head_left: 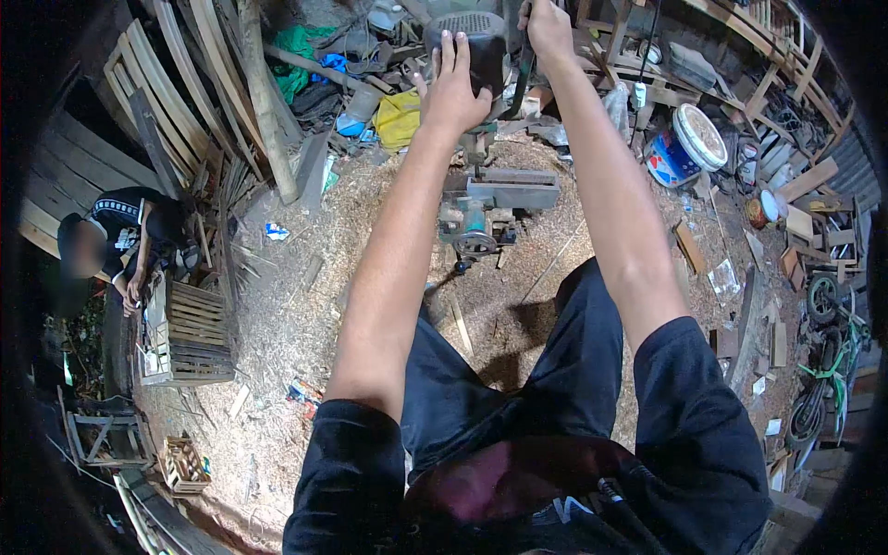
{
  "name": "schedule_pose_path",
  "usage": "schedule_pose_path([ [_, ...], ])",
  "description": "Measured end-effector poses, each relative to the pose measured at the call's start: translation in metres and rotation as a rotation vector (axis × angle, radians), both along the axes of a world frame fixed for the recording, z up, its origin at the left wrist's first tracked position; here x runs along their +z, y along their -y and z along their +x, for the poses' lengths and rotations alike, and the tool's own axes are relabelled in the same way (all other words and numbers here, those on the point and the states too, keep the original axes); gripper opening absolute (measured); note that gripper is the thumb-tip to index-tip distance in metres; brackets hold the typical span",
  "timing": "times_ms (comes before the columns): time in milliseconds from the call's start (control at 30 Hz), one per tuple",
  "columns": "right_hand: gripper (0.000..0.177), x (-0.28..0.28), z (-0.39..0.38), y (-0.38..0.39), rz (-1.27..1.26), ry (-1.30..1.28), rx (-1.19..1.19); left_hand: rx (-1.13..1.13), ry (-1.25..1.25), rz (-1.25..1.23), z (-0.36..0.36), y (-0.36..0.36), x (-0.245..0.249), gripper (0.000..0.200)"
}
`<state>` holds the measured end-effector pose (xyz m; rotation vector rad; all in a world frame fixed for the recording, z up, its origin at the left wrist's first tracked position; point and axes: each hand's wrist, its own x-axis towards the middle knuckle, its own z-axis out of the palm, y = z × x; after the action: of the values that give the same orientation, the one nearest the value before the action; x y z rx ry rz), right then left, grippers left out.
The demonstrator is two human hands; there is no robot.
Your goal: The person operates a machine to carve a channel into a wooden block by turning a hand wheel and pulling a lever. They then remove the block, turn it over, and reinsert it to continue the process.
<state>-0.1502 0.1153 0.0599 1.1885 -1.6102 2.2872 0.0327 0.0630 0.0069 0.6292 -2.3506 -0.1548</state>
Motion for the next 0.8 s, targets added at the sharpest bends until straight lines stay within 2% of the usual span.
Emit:
schedule_pose_path([
  [133, 0.041, 0.002, 0.014, -0.013, 0.036, 0.119, 0.106, -0.057, -0.026, 0.074, 0.005, -0.003, -0.003, 0.095],
  [233, 0.041, 0.001, 0.024, -0.018, -0.014, 0.053, 0.077, -0.083, 0.003, 0.103, 0.012, -0.001, -0.001, 0.093],
  [467, 0.04, -0.014, 0.035, -0.03, 0.017, 0.091, 0.069, -0.077, 0.035, 0.082, 0.018, -0.003, -0.001, 0.087],
  [533, 0.039, -0.03, 0.029, -0.03, 0.005, 0.07, 0.125, -0.13, -0.039, 0.103, 0.016, 0.0, -0.016, 0.084],
  [633, 0.053, -0.04, 0.047, -0.042, 0.011, 0.04, 0.09, -0.168, -0.033, 0.176, 0.022, -0.005, -0.044, 0.082],
  [667, 0.039, -0.039, 0.062, -0.049, -0.077, 0.019, 0.054, -0.174, -0.011, 0.206, 0.027, -0.009, -0.054, 0.081],
  [767, 0.038, -0.052, 0.087, -0.069, -0.078, 0.02, 0.024, -0.272, -0.108, 0.274, 0.042, -0.016, -0.082, 0.077],
  [800, 0.037, -0.057, 0.092, -0.074, -0.053, 0.019, -0.002, -0.19, -0.063, 0.279, 0.052, -0.022, -0.092, 0.073],
])
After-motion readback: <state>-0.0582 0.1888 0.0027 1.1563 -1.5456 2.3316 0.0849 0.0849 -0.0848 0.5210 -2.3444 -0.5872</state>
